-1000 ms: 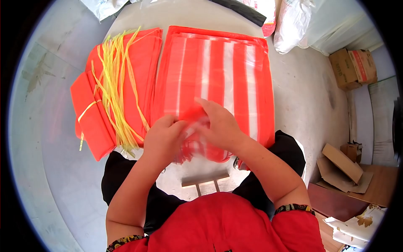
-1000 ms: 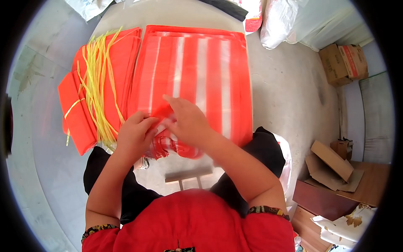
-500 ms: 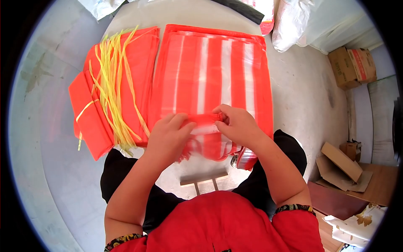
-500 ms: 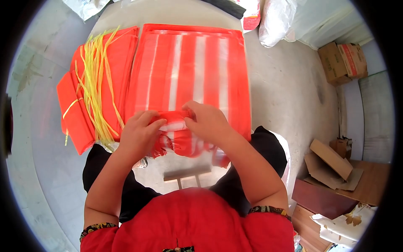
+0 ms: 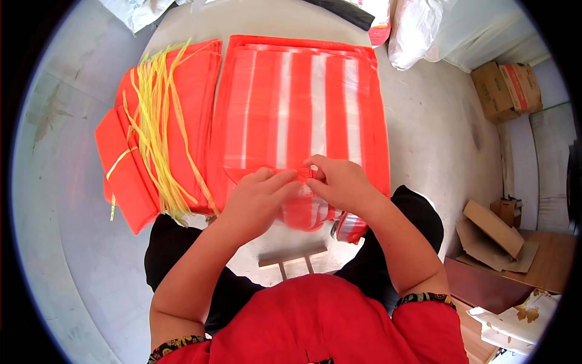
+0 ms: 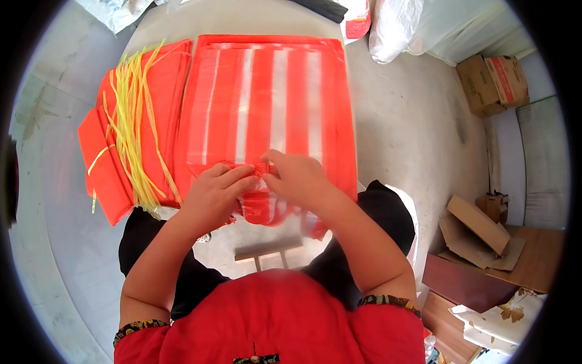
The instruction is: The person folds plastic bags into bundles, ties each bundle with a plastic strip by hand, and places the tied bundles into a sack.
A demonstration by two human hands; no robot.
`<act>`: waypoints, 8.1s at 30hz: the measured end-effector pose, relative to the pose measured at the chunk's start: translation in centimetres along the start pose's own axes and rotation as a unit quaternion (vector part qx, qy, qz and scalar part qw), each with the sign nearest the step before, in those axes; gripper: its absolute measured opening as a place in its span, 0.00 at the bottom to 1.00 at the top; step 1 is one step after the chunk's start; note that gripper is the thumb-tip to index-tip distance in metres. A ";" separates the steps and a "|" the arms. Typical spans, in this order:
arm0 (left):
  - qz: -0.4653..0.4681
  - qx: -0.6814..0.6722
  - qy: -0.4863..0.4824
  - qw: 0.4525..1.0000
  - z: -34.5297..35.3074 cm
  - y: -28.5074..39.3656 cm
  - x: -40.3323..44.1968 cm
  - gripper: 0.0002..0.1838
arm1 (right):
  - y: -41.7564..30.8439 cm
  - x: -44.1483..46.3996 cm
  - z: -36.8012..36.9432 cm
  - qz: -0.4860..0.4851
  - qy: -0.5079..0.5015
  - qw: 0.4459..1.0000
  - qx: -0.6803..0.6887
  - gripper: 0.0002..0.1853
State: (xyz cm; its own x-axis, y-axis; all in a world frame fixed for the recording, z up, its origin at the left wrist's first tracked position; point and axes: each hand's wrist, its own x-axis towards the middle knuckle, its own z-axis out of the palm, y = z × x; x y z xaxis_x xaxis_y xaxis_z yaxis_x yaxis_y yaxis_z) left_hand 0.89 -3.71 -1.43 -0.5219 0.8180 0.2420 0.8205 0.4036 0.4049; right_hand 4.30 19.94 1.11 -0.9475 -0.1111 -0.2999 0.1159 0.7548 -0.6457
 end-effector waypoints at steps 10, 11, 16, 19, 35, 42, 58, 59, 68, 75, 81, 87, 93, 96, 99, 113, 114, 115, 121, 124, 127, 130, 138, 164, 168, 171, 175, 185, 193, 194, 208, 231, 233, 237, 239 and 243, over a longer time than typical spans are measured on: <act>0.042 -0.010 0.004 0.999 0.2 -0.6 -0.1 0.34 | 2.1 -2.5 1.5 -0.270 0.090 0.946 -0.152 0.18; 0.041 -0.009 0.002 0.999 0.3 -0.6 -0.1 0.34 | 2.0 -2.5 1.6 -0.282 0.077 0.942 -0.166 0.17; 0.038 -0.030 -0.008 0.999 -0.2 -0.3 0.2 0.32 | 2.4 -2.5 1.7 -0.357 0.045 0.916 -0.178 0.11; 0.024 -0.050 -0.005 0.998 -0.7 0.1 0.3 0.26 | 2.1 -2.5 1.5 -0.363 0.069 0.923 -0.104 0.07; -0.174 -0.285 -0.050 0.941 -1.3 -0.1 0.8 0.16 | 6.1 -3.9 -6.0 0.046 0.202 0.978 -0.023 0.23; -0.166 -0.310 -0.016 0.936 -1.0 -0.5 0.4 0.17 | 10.1 -4.6 -4.3 -0.025 0.192 0.978 0.076 0.27; -0.273 -0.428 -0.035 0.861 -0.5 -1.2 -0.7 0.15 | 9.6 -4.7 -3.4 -0.019 0.220 0.937 0.271 0.25; -0.264 -0.421 -0.032 0.867 -0.5 -1.3 -0.7 0.15 | 9.4 -4.6 -3.3 -0.012 0.217 0.935 0.279 0.26; -0.183 -0.331 -0.041 0.925 -0.9 -1.2 -0.2 0.15 | 7.4 -6.5 -4.9 -0.065 0.003 0.892 0.448 0.30; -0.043 -0.045 -0.066 0.996 -0.9 1.0 0.6 0.28 | 8.7 -8.1 -6.7 -0.123 -0.251 0.848 0.451 0.34; 0.001 0.053 -0.050 0.997 0.0 1.1 0.1 0.33 | 6.3 -5.3 -4.7 -0.075 -0.202 0.902 0.375 0.23; 0.020 0.047 -0.025 0.998 0.5 0.8 -0.4 0.34 | 4.7 -2.4 -3.5 0.006 -0.176 0.919 0.354 0.28; 0.032 0.041 -0.021 0.998 0.2 0.6 -0.6 0.23 | 2.9 -1.5 -3.5 0.021 -0.183 0.922 0.341 0.28; 0.033 0.031 -0.008 0.999 0.4 0.5 -0.7 0.18 | 2.2 -1.1 -3.5 0.042 -0.182 0.912 0.365 0.26; 0.033 0.027 -0.029 0.999 0.0 0.6 -0.7 0.17 | 2.0 -0.6 -3.4 0.038 -0.174 0.908 0.379 0.26; 0.037 0.047 -0.007 0.998 0.0 1.1 -0.7 0.27 | 2.5 0.2 -2.4 -0.023 -0.135 0.945 0.299 0.31; 0.036 0.047 -0.002 0.998 0.0 1.2 -0.6 0.27 | 2.4 0.3 -2.1 -0.028 -0.113 0.960 0.254 0.30; 0.036 0.046 0.004 0.998 0.0 1.2 -0.6 0.27 | 2.1 0.2 -1.9 -0.031 -0.093 0.970 0.222 0.29; 0.030 0.034 0.006 0.999 -0.1 1.4 -0.4 0.28 | 1.1 0.2 -0.4 -0.126 0.011 0.991 0.045 0.28; 0.030 0.040 0.000 0.999 -0.4 1.6 -0.3 0.28 | 0.4 0.3 -0.1 -0.158 0.001 0.986 -0.055 0.31; 0.035 0.042 0.010 0.998 -0.2 1.4 -0.2 0.27 | 0.4 0.2 0.2 -0.232 0.002 0.965 -0.120 0.36; 0.039 0.035 0.027 0.998 0.0 1.4 -0.2 0.26 | 0.8 0.4 1.2 -0.268 0.045 0.954 -0.125 0.38; 0.078 0.063 0.072 0.992 0.3 1.3 -0.1 0.19 | 0.1 0.6 1.1 -0.214 0.049 0.970 -0.101 0.36; -0.136 -0.155 0.082 0.975 1.8 0.2 2.8 0.10 | 1.8 -1.5 0.8 -0.251 0.117 0.960 0.044 0.09; -0.147 -0.149 0.086 0.974 2.1 0.1 2.8 0.09 | 2.0 -1.9 1.8 -0.330 0.088 0.938 -0.067 0.08; -0.148 -0.125 0.084 0.978 2.2 0.1 2.9 0.08 | 2.5 -1.3 1.8 -0.351 0.096 0.928 -0.080 0.10; -0.132 -0.069 0.076 0.986 2.0 0.0 2.5 0.09 | 2.5 -1.6 1.7 -0.334 0.095 0.932 -0.101 0.14; -0.018 0.030 0.051 0.998 -0.3 0.3 2.0 0.23 | 3.1 -1.2 2.2 -0.336 0.137 0.920 -0.150 0.20; -0.003 0.046 0.071 0.996 0.5 -1.0 1.4 0.26 | 2.6 -1.1 1.6 -0.331 0.153 0.917 -0.163 0.24; -0.007 0.046 0.072 0.996 0.5 -1.1 1.4 0.26 | 2.7 -1.1 1.5 -0.330 0.156 0.917 -0.162 0.24; -0.320 -0.105 -0.024 0.941 -5.3 -1.0 -0.8 0.15 | -0.2 -0.4 -4.0 0.016 -0.122 0.988 0.094 0.10; -0.403 -0.057 0.071 0.910 -2.5 -3.4 0.3 0.13 | 5.7 -4.2 -4.5 0.060 0.083 0.993 0.052 0.18; -0.411 -0.044 0.048 0.909 -2.7 -3.4 0.4 0.13 | 6.7 -4.6 -3.9 0.013 0.074 0.997 -0.025 0.15; -0.365 -0.115 0.039 0.923 -3.4 -3.5 -0.9 0.13 | 7.3 -5.1 -3.8 -0.034 0.056 0.997 -0.037 0.15; -0.329 -0.131 0.036 0.935 -4.1 -3.4 -1.6 0.15 | 6.4 -5.5 -4.2 -0.030 0.043 0.997 -0.063 0.21; -0.305 -0.098 0.003 0.947 -5.1 -2.5 -2.3 0.21 | 4.9 -6.0 -4.7 -0.018 0.033 0.995 -0.094 0.27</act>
State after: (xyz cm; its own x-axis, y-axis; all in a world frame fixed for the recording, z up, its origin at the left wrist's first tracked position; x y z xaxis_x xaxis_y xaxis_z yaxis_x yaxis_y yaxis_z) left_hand -1.16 -8.73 1.46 -0.8866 0.4549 -0.0840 0.3076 0.7153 0.6274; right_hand 9.17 27.33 3.04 -0.9682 -0.1020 -0.2284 0.0298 0.8595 -0.5102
